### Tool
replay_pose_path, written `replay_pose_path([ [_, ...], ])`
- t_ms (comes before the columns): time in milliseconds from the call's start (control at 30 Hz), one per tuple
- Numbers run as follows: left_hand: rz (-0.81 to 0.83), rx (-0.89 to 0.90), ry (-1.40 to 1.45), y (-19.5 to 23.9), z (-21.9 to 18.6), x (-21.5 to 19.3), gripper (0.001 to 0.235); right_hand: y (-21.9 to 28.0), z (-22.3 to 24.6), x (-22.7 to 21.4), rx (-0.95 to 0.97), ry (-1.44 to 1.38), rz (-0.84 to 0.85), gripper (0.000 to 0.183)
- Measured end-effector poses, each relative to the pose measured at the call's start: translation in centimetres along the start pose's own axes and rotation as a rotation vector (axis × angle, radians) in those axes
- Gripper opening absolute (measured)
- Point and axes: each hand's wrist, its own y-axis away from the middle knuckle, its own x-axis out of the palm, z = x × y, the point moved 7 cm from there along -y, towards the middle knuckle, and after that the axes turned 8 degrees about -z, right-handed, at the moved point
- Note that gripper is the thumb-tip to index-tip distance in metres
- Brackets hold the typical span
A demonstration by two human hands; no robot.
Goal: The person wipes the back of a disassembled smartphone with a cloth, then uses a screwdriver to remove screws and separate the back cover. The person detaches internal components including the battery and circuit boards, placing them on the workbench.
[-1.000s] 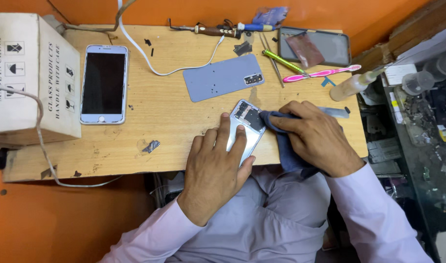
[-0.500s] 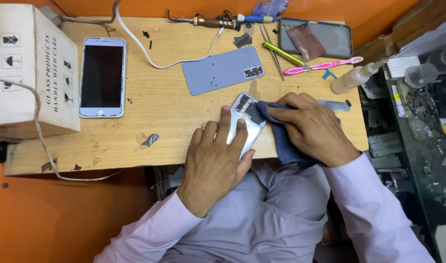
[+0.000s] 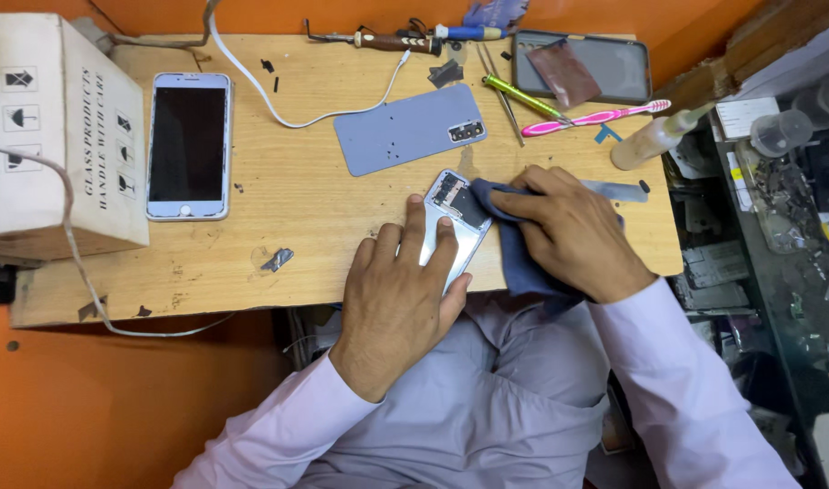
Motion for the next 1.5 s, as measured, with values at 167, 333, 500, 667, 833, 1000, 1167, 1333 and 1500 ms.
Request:
replay_pose_path([
  [167,-0.003,-0.047,-0.020,-0.4,-0.2,-0.6,0.061,-1.7,1.2,-0.3,-0.001,0.023,0.048,0.038],
  [333,-0.012,-0.020,-0.027,-0.2,0.0,-0.2,0.060,1.0,0.9,-2.0,0.016,0.078,0.057,0.039],
  [500,0.042,0.006,0.023,0.2,0.2,0.1,0.061,-1.6,0.5,0.5,-0.032,0.047,0.022,0.039],
  [667,-0.007,-0.046,-0.032,-0.5,-0.3,-0.7,0.060,-1.9,1.6,-0.7,-0.059,0.038,0.035,0.042],
  [833,0.017,-0.005,-0.016,0.2,0.1,0.1,0.059,0.6,1.0,-1.6,-0.001,0.055,0.052,0.041],
  [1000,0.022,-0.008,0.000,-0.1,0.0,-0.2,0.059,-3.1,0.9,1.1,-0.046,0.007,0.014,0.040],
  [1167,-0.003,-0.047,-0.011,-0.4,-0.2,-0.6,0.060,-1.2,1.2,-0.8,-0.061,0.041,0.026,0.041],
  [1333,0.008,-0.003,-0.014,0.4,0.0,0.0,0.058,0.3,1.4,-1.1,-0.034,0.085,0.035,0.042],
  [1500,-0.025,-0.001,-0.023,-0.2,-0.3,-0.6,0.059,-3.6,2.2,0.7,-0.117,0.084,-0.022,0.040],
])
